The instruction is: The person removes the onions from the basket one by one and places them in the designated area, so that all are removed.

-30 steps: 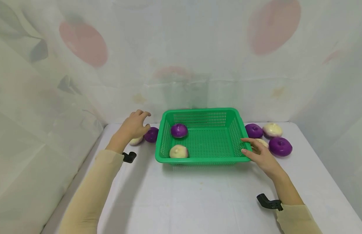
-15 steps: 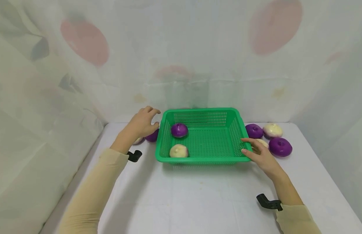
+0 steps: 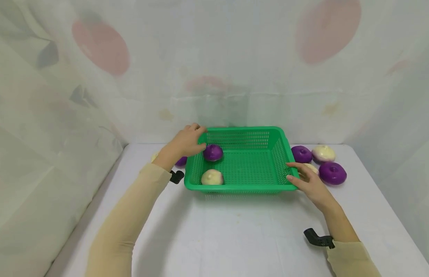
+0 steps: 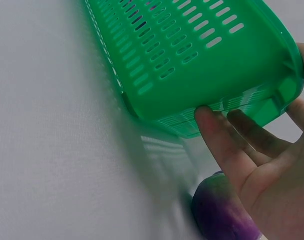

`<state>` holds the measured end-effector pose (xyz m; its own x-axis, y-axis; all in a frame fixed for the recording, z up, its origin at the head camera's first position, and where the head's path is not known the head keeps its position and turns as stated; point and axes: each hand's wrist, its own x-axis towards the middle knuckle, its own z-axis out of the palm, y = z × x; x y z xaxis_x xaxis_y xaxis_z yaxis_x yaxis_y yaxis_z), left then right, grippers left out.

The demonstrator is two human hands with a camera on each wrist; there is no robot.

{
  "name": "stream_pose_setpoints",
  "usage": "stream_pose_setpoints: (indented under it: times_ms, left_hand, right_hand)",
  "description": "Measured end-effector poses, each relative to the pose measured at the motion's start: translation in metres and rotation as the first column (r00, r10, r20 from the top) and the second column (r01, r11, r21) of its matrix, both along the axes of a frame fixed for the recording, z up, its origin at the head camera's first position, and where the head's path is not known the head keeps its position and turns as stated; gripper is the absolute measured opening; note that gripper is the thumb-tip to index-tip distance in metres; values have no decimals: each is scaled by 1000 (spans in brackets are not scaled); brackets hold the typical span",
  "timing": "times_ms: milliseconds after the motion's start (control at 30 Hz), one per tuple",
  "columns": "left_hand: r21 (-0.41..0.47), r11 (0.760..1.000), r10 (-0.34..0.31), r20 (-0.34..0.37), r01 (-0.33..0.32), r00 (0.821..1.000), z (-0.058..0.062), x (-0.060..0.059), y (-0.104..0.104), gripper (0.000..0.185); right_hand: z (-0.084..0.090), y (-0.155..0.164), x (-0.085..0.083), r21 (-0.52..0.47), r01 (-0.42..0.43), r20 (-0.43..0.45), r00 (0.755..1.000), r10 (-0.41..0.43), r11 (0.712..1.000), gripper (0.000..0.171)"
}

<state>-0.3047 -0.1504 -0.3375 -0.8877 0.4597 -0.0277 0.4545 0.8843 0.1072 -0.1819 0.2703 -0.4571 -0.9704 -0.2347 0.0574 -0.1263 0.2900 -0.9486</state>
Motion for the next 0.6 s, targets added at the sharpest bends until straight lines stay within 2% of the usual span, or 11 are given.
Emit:
stream_pose_setpoints:
  times_ms: [133, 267, 467, 600]
  left_hand:
    - [-11, 1000, 20, 26, -20, 999, -3, -6, 11, 53]
    - [-24, 1000, 14, 26, -13, 1000, -5, -6, 19, 54]
    - [-76, 996, -40, 41, 43, 998, -11, 3, 25, 54]
    - [-79, 994, -68, 29, 70, 997, -14, 10, 25, 56]
  right_hand:
    - [0, -1, 1, -29, -3, 8, 1000, 3, 1000, 55]
    - [1, -3, 2, -40, -4, 10, 1000, 4, 999, 54]
    - [2, -3, 3, -23, 0, 2, 1000, 0, 1000, 54]
    - [2, -2, 2, -23, 0, -1, 1000, 0, 1000, 54]
